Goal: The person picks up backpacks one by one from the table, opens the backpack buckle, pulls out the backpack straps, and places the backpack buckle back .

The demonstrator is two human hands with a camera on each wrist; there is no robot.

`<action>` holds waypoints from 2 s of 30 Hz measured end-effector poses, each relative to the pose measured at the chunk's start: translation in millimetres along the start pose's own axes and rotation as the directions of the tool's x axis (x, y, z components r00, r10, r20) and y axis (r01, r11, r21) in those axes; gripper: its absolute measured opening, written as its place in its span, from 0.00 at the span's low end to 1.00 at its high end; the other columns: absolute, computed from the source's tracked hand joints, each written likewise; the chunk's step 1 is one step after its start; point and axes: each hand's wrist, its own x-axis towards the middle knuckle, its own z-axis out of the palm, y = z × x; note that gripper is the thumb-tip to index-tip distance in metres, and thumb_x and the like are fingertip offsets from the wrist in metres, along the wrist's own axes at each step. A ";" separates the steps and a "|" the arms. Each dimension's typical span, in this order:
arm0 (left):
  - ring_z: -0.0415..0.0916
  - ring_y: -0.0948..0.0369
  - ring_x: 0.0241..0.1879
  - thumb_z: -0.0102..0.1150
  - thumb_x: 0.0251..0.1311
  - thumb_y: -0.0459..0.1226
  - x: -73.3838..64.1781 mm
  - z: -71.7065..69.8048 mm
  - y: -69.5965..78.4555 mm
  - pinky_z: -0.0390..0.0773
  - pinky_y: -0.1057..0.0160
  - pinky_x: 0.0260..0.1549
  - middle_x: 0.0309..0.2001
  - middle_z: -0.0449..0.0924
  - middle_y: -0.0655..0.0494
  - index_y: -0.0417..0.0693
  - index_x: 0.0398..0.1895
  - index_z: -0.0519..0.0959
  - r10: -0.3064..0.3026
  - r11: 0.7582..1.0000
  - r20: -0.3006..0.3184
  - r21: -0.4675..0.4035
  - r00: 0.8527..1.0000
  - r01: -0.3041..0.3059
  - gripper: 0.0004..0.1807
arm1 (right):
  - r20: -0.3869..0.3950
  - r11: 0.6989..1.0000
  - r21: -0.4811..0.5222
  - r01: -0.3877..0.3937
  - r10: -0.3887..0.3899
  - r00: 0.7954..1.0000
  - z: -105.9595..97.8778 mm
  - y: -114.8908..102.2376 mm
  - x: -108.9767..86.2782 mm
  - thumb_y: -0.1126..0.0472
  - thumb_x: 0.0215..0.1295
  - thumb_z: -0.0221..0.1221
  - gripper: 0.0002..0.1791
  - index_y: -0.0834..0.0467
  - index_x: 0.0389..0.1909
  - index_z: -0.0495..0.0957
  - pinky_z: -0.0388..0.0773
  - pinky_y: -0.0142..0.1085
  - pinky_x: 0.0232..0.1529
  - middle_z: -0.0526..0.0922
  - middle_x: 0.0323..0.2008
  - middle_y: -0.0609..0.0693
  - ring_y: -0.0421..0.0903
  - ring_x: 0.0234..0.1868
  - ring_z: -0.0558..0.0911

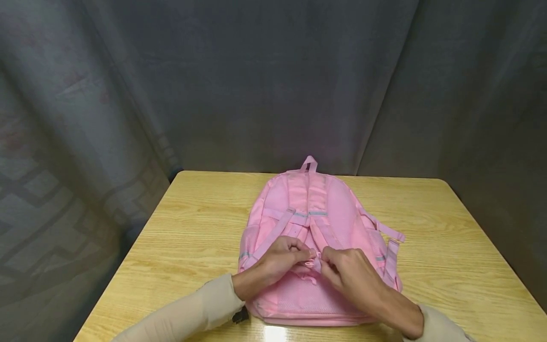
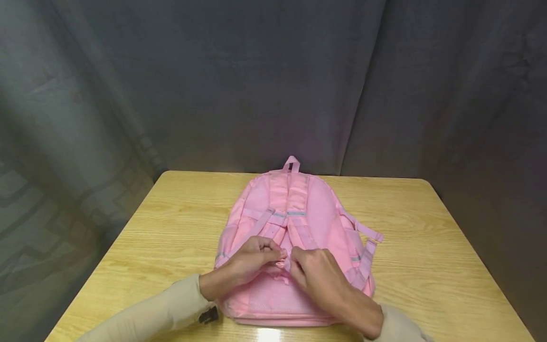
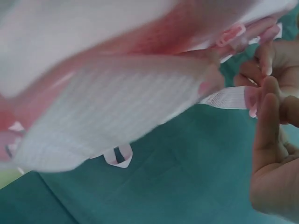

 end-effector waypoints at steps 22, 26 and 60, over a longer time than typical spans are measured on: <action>0.86 0.45 0.27 0.72 0.53 0.30 -9.3 6.5 0.0 0.84 0.60 0.21 0.24 0.86 0.46 0.38 0.27 0.83 0.231 0.908 0.065 0.345 0.971 -0.239 0.06 | 0.385 0.912 0.102 -0.398 0.333 0.861 -14.1 4.0 7.2 0.68 0.55 0.64 0.12 0.49 0.18 0.78 0.61 0.25 0.14 0.68 0.11 0.34 0.29 0.15 0.62; 0.85 0.55 0.24 0.73 0.53 0.32 -9.2 6.7 -2.1 0.82 0.65 0.19 0.22 0.86 0.55 0.42 0.27 0.83 0.246 0.879 0.076 0.404 0.966 -0.255 0.06 | 0.413 0.910 0.097 -0.403 0.331 0.848 -13.7 4.4 7.0 0.69 0.54 0.62 0.15 0.48 0.16 0.74 0.59 0.24 0.14 0.64 0.10 0.34 0.30 0.14 0.61; 0.79 0.62 0.20 0.69 0.54 0.28 -3.5 2.3 0.9 0.85 0.63 0.24 0.24 0.85 0.47 0.33 0.29 0.82 0.092 0.973 0.032 0.211 0.995 -0.096 0.05 | 0.172 0.966 0.202 -0.162 0.128 0.977 -5.2 4.5 0.1 0.72 0.46 0.63 0.20 0.44 0.14 0.67 0.58 0.20 0.12 0.65 0.11 0.27 0.22 0.15 0.62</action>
